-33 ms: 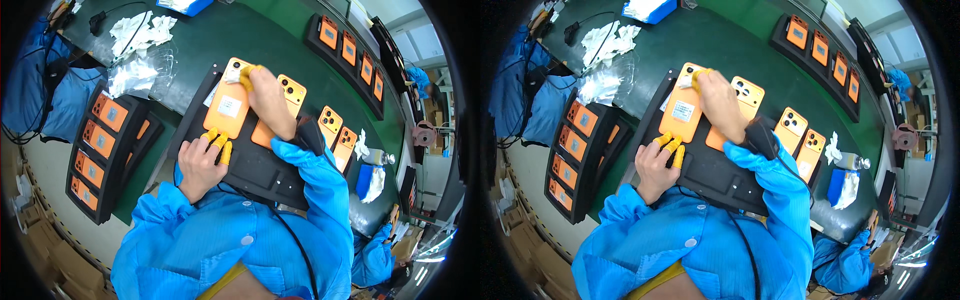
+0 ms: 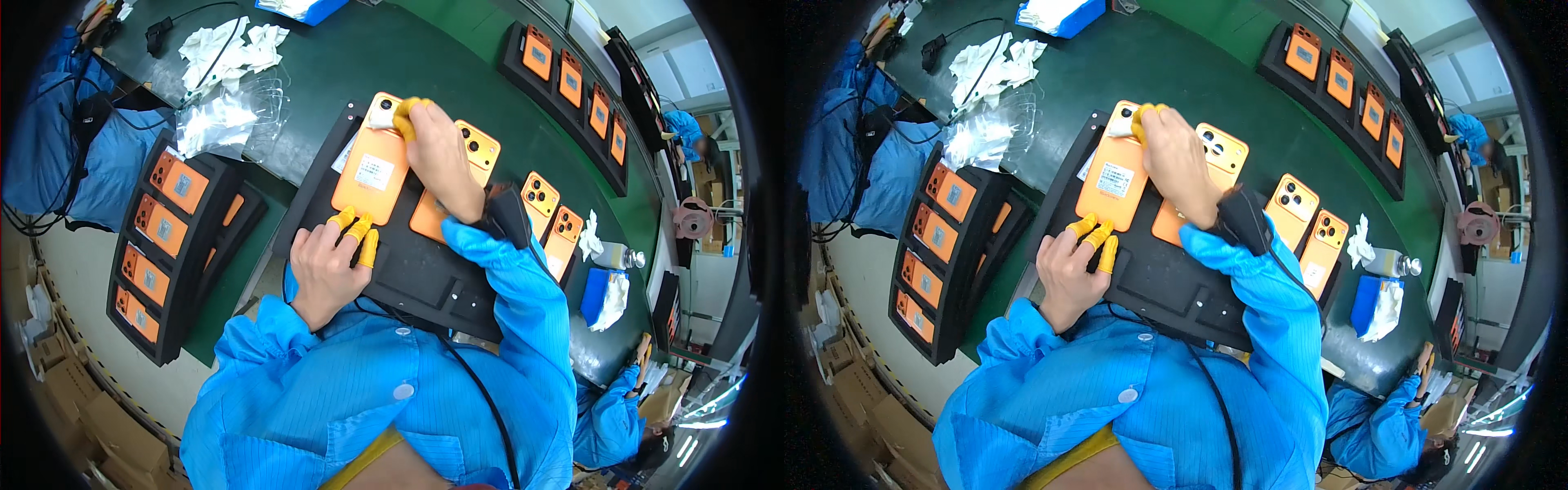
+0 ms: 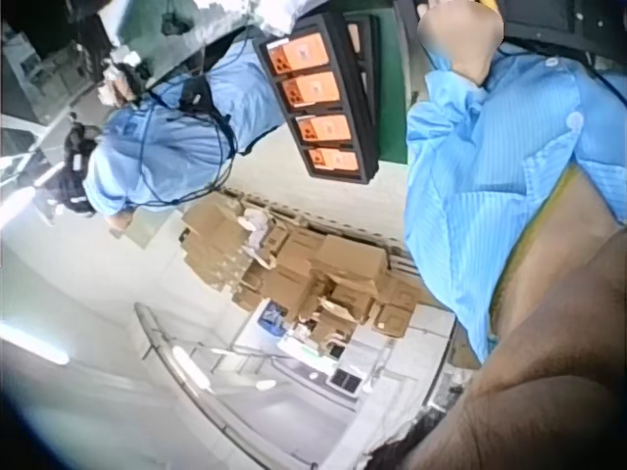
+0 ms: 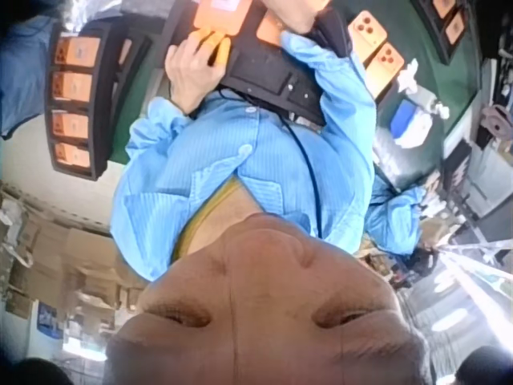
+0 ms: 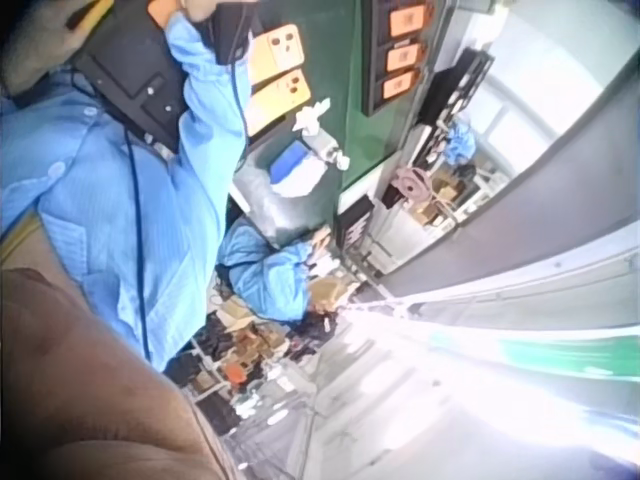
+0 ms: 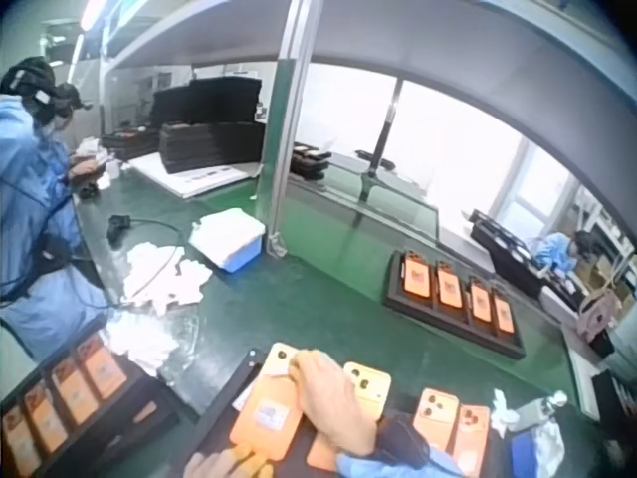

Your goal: Cleaning and inspecting the backs and screens of smartphones on a factory assembly line.

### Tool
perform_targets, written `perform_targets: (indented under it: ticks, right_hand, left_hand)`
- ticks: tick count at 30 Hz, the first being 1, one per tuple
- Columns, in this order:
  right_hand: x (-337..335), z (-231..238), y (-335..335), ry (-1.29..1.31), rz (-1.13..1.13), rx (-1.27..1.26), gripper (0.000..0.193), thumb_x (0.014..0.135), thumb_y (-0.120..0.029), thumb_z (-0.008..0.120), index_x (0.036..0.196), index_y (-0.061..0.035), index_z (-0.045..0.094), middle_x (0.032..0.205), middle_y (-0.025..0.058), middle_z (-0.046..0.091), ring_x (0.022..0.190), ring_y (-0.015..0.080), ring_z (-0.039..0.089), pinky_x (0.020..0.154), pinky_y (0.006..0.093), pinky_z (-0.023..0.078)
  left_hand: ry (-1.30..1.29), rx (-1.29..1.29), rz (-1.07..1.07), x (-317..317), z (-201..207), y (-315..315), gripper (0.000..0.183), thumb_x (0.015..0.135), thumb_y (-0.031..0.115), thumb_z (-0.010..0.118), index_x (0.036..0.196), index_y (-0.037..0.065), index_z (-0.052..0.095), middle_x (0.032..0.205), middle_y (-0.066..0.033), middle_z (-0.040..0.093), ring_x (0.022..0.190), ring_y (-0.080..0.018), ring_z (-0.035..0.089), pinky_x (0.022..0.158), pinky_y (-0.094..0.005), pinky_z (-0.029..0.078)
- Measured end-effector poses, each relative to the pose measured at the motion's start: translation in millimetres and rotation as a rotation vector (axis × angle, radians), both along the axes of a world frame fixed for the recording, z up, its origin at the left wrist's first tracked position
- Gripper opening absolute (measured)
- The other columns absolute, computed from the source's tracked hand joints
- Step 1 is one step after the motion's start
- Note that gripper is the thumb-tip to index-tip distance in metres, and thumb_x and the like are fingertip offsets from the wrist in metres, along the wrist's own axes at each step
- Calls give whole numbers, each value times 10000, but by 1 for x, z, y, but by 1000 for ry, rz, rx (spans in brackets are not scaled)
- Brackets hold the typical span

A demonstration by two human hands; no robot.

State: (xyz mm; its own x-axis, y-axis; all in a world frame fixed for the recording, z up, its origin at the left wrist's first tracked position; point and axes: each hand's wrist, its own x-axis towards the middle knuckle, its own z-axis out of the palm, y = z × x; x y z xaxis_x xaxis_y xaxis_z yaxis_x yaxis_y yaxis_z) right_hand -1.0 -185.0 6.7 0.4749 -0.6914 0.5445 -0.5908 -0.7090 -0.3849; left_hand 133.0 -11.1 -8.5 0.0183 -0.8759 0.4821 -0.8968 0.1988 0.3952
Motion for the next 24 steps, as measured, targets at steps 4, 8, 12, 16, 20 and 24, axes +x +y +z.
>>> perform_targets:
  ticks: [4, 8, 12, 16, 20, 24]
  right_hand:
    - [20, 4, -14, -49, -45, -76, 227, 704, 58, 575, 915, -8, 525, 846, 161, 557, 796, 364, 567, 677, 442, 474]
    - [27, -2, -2, -37, 51, -89, 130, 741, 13, 561, 853, -29, 511, 776, 121, 539, 776, 306, 571, 654, 404, 481]
    - [8, -7, 14, 97, 106, -57, 110, 766, 4, 545, 865, -25, 508, 774, 134, 535, 770, 310, 573, 652, 409, 480]
    - [14, 6, -12, 21, -103, -30, 160, 747, 22, 574, 898, -14, 536, 811, 161, 546, 788, 349, 567, 671, 416, 476]
    - [37, -1, -19, -61, -45, -135, 180, 740, 23, 575, 909, -20, 530, 806, 140, 550, 773, 326, 568, 662, 405, 478]
    - [37, -4, 6, 34, 114, -182, 135, 751, 5, 543, 878, -28, 514, 794, 114, 541, 786, 277, 571, 677, 379, 485]
  left_hand:
    - [10, -15, -2, -1, 2, -2, 183, 681, 140, 746, 838, 58, 697, 847, -75, 636, 603, -204, 539, 563, -321, 366]
    - [11, -37, 9, -2, 1, -1, 177, 682, 139, 743, 832, 57, 697, 850, -79, 637, 610, -208, 546, 563, -323, 368]
    - [10, -47, 30, -2, 0, -1, 174, 680, 131, 740, 830, 55, 697, 868, -82, 645, 623, -212, 557, 566, -321, 369]
    - [18, -51, 7, -4, 3, -1, 165, 682, 128, 736, 824, 53, 697, 864, -80, 644, 623, -214, 555, 568, -322, 369]
    - [14, -40, 17, -4, 1, -2, 159, 682, 126, 736, 816, 51, 696, 857, -79, 642, 618, -213, 549, 567, -323, 368]
    - [14, -26, 16, -1, 1, -1, 159, 679, 124, 737, 814, 51, 695, 839, -73, 635, 599, -213, 531, 557, -326, 358]
